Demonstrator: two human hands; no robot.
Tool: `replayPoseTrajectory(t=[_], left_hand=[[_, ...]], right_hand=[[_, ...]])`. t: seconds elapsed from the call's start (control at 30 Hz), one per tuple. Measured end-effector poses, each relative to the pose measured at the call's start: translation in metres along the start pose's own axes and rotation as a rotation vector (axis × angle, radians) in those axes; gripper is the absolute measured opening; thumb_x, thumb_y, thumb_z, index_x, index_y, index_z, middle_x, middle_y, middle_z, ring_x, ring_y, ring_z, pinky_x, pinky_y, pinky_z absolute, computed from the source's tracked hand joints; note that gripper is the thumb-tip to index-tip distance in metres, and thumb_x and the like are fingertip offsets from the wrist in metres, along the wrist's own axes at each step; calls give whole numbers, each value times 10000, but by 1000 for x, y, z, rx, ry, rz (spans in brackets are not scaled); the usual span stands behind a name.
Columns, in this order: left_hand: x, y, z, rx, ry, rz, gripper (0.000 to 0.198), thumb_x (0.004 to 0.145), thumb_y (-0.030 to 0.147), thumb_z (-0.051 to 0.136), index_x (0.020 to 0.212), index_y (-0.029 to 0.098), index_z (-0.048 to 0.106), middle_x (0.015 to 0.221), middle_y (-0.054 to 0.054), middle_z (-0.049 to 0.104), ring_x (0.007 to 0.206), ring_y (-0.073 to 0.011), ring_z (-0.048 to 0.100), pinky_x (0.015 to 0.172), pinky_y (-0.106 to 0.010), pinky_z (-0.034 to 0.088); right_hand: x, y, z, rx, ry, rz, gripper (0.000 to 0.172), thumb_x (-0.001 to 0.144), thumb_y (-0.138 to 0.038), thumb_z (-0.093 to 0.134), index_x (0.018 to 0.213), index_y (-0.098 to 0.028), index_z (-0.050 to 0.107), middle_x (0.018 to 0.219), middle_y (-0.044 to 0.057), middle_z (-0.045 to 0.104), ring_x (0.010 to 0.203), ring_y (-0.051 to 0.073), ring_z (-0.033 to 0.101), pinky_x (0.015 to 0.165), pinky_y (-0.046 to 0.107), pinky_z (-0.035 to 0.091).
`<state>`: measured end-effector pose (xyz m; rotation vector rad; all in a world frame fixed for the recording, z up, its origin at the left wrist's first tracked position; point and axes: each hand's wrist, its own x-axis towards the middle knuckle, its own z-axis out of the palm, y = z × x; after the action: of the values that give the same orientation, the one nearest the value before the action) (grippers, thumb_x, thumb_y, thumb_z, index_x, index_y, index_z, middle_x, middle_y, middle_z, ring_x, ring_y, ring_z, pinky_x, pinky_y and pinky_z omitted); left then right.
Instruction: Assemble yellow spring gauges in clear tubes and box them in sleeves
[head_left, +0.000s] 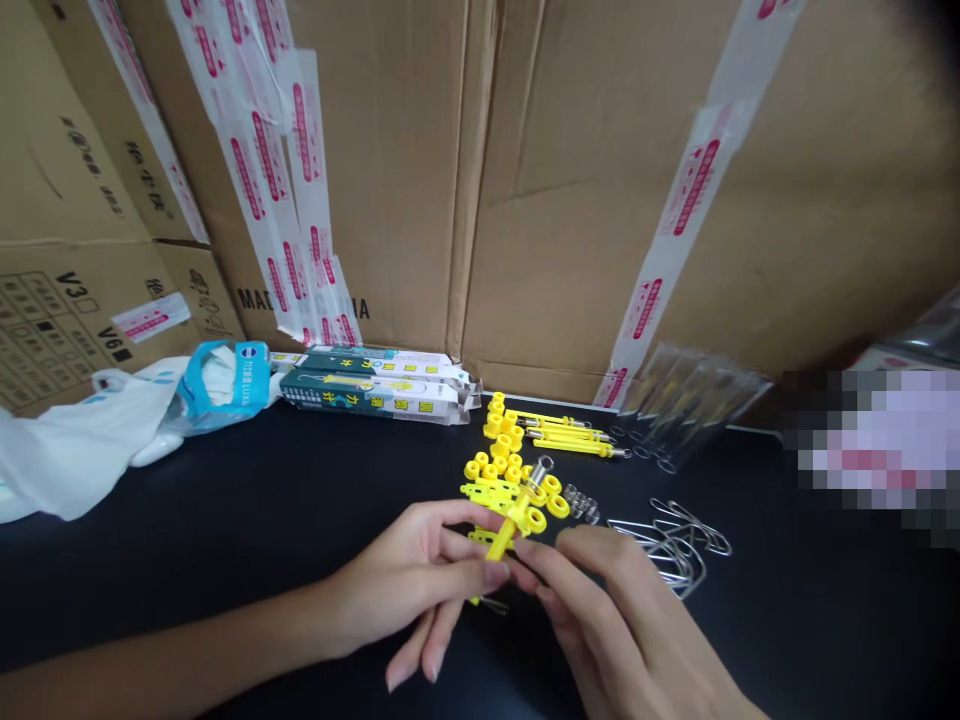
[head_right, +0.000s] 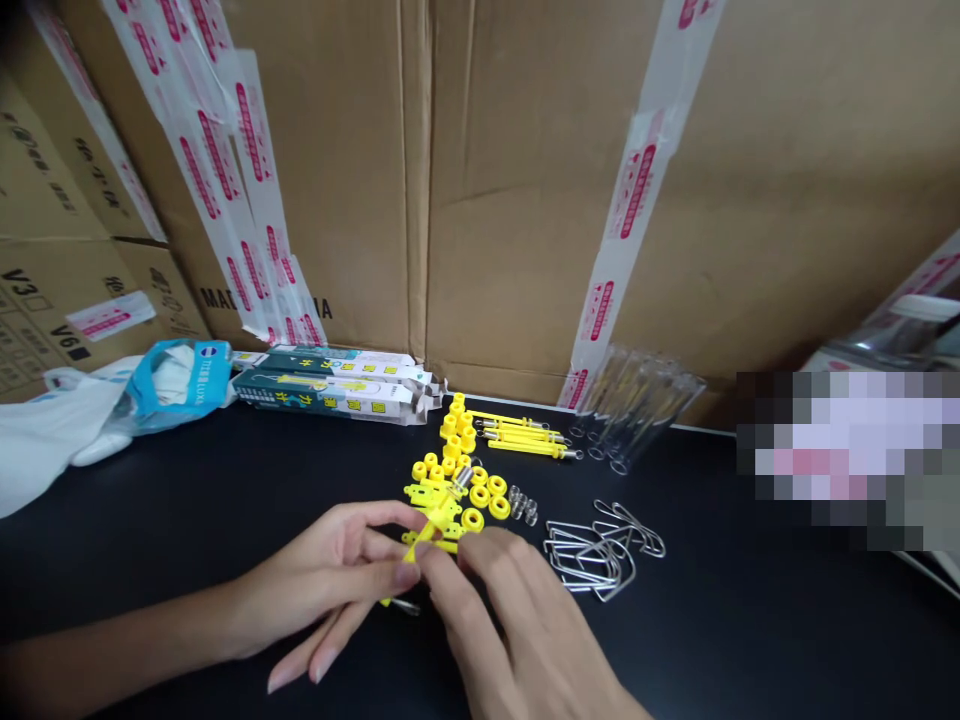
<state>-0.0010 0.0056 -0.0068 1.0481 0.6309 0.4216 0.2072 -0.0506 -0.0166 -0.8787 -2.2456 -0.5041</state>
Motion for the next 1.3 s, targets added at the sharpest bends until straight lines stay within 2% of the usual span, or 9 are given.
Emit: replayPoseTrajectory(t=[0.1, 0.2, 0.33, 0.47, 0.63, 0.77, 0.93, 1.13, 1.3], left_hand=[[0, 5, -2, 33, -115, -56, 328, 899, 352, 703, 1119, 128, 607, 914, -74, 743, 297, -25, 536, 244, -78, 374], [1, 7, -3, 35, -157, -78, 311, 873, 328, 732, 1082, 114, 645, 910, -78, 738, 329, -23, 547, 271, -76, 404], [1, 3, -5, 47, -158, -88, 281, 857, 336, 750, 1010, 112, 675, 683, -5, 682, 337, -32, 535, 288, -69, 389], [1, 2, -6, 26, -111, -49, 368, 818, 335, 794, 1095, 128, 666, 684, 10, 672, 336, -31, 533, 281, -73, 372], [3, -1, -2, -36, 13, 69, 443, 754, 358, 849, 1071, 149, 620, 898, -41, 688, 394, -38, 566, 289, -103, 396], [2, -6, 3, -6, 43, 185, 421, 782, 406, 820, 1039, 136, 622, 724, 1, 644, 468, -79, 589, 386, -148, 475], [1, -9, 6, 83, 145, 290, 309, 829, 384, 776, 974, 127, 685, 876, -31, 637, 638, -99, 605, 510, -191, 540], [5, -16, 2, 159, 184, 258, 331, 817, 429, 770, 894, 126, 662, 668, 17, 597, 580, -106, 556, 475, -182, 484], [0, -13, 4, 166, 206, 326, 327, 851, 456, 737, 891, 157, 611, 682, 49, 548, 568, -77, 493, 487, -154, 436]], right_hand=[[5, 2, -2, -55, -15, -51, 326, 1030, -99, 374, 1282, -70, 579, 1238, 184, 644, 1222, 289, 492, 1003, 412, 378], [9, 4, 1, -19, -111, -96, 384, 1081, -245, 314, 1307, -77, 574, 1204, 141, 698, 1176, 277, 536, 1052, 447, 326], [8, 4, 4, 21, -233, -41, 586, 1051, -518, 259, 1316, -98, 570, 896, 91, 711, 782, 246, 589, 783, 403, 443], [8, 2, 1, 56, -254, 8, 738, 945, -713, 262, 1304, -149, 574, 839, 77, 652, 698, 239, 543, 671, 378, 437], [7, 1, 1, -6, -235, 66, 469, 1015, -545, 372, 1164, -187, 636, 848, 100, 640, 724, 266, 529, 661, 396, 423], [5, 1, 2, -7, -212, 92, 437, 1024, -507, 367, 1126, -166, 622, 840, 122, 635, 732, 284, 516, 646, 419, 427], [0, -1, 3, 61, -233, 190, 371, 993, -507, 455, 998, -174, 618, 875, 135, 627, 780, 310, 516, 663, 472, 452], [0, -1, 2, 99, -259, 197, 338, 1002, -467, 457, 1125, -167, 554, 926, 121, 648, 804, 300, 579, 675, 472, 505], [-7, -7, 7, 138, -193, 246, 363, 1011, -519, 416, 1128, -186, 497, 918, 87, 666, 783, 244, 645, 660, 374, 561]])
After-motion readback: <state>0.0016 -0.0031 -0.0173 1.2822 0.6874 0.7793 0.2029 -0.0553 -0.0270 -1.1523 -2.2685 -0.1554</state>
